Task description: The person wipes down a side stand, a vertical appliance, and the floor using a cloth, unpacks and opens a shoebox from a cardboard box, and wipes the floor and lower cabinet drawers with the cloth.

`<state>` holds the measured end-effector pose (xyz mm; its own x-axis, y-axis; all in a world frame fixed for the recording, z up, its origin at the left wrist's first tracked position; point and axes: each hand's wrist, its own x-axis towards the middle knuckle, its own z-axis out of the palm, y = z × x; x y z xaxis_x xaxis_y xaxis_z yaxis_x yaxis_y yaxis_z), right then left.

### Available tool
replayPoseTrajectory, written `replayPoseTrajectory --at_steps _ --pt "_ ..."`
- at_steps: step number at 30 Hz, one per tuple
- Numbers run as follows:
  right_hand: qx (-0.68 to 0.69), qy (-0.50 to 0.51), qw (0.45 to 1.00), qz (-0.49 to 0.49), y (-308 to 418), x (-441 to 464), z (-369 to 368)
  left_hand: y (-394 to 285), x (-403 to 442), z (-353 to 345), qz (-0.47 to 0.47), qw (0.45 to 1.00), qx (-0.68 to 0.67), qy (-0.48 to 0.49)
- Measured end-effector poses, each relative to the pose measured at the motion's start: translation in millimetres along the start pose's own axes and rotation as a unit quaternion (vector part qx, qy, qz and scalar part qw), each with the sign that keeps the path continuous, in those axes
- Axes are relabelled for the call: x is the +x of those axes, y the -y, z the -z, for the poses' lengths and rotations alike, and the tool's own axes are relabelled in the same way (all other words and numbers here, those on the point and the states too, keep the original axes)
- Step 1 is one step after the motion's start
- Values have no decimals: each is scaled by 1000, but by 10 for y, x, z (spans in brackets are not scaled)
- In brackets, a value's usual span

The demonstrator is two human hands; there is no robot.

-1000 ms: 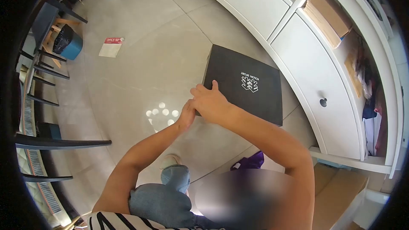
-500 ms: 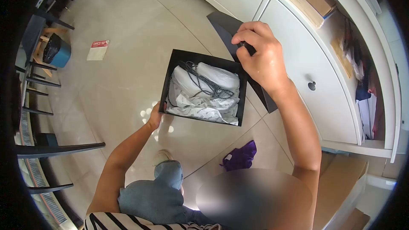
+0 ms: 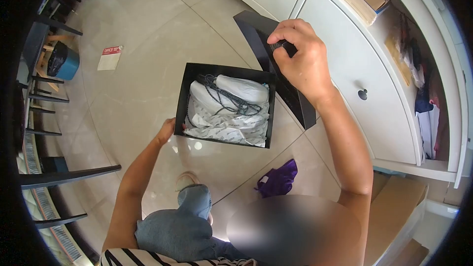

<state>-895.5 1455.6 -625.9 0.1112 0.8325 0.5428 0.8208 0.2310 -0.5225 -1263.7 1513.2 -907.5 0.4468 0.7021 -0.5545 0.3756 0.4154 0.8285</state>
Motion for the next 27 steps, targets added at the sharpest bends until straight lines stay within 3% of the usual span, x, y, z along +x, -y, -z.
replayPoseTrajectory --at_steps 1,2,3,5,6,7,9,10,11,12,14,15,16,18,19,20,22,23,24,26,27 --pt "0 -1 1000 13 -19 -4 -11 12 99 104 25 999 14 29" --pt "0 -1 1000 26 -41 -9 -11 -49 164 173 -33 983 179 -25" --pt "-1 -1 1000 24 -54 -12 -14 -199 193 195 -89 934 338 -77" --pt "20 8 1000 2 -51 -14 -39 -578 199 85 -154 869 355 -308" --pt "20 8 1000 0 -61 -9 -51 -780 187 3 -246 850 349 -307" --pt "20 7 1000 13 -75 5 -67 -942 188 -99 -336 824 341 -303" --pt "17 5 1000 25 -60 25 -95 -1150 252 -369 -388 808 413 -161" --pt "26 11 1000 14 -44 29 -110 -1268 217 -547 -310 789 526 -76" --pt "34 17 999 3 7 37 -137 -1307 187 -673 -297 736 607 -41" --pt "33 17 999 1 3 31 -153 -1311 221 -767 -298 736 607 -39" --pt "41 14 999 32 -28 26 -171 -1276 350 -915 -288 582 760 16" --pt "39 15 999 30 -30 25 -178 -1201 433 -965 -285 549 785 30" --pt "43 12 998 35 -34 28 -183 -1129 545 -986 -287 549 784 31" --pt "45 7 998 37 -28 17 -192 -1110 651 -974 -225 605 756 112" --pt "45 3 998 43 -47 23 -177 -1090 672 -932 -196 647 730 100" --pt "46 1 998 50 -63 27 -170 -1243 619 -878 -197 647 730 100" --pt "38 -4 998 49 -93 21 -158 -1526 577 -713 -133 763 623 111" --pt "29 -12 998 51 -107 25 -157 -1522 662 -596 -205 783 579 94" --pt "33 -12 998 49 -120 29 -154 -1650 709 -501 -213 859 435 164" --pt "32 -17 998 43 -139 39 -148 -1856 744 -433 -174 914 313 188" --pt "33 -21 998 47 -147 47 -153 -1956 710 -424 -174 914 313 188"
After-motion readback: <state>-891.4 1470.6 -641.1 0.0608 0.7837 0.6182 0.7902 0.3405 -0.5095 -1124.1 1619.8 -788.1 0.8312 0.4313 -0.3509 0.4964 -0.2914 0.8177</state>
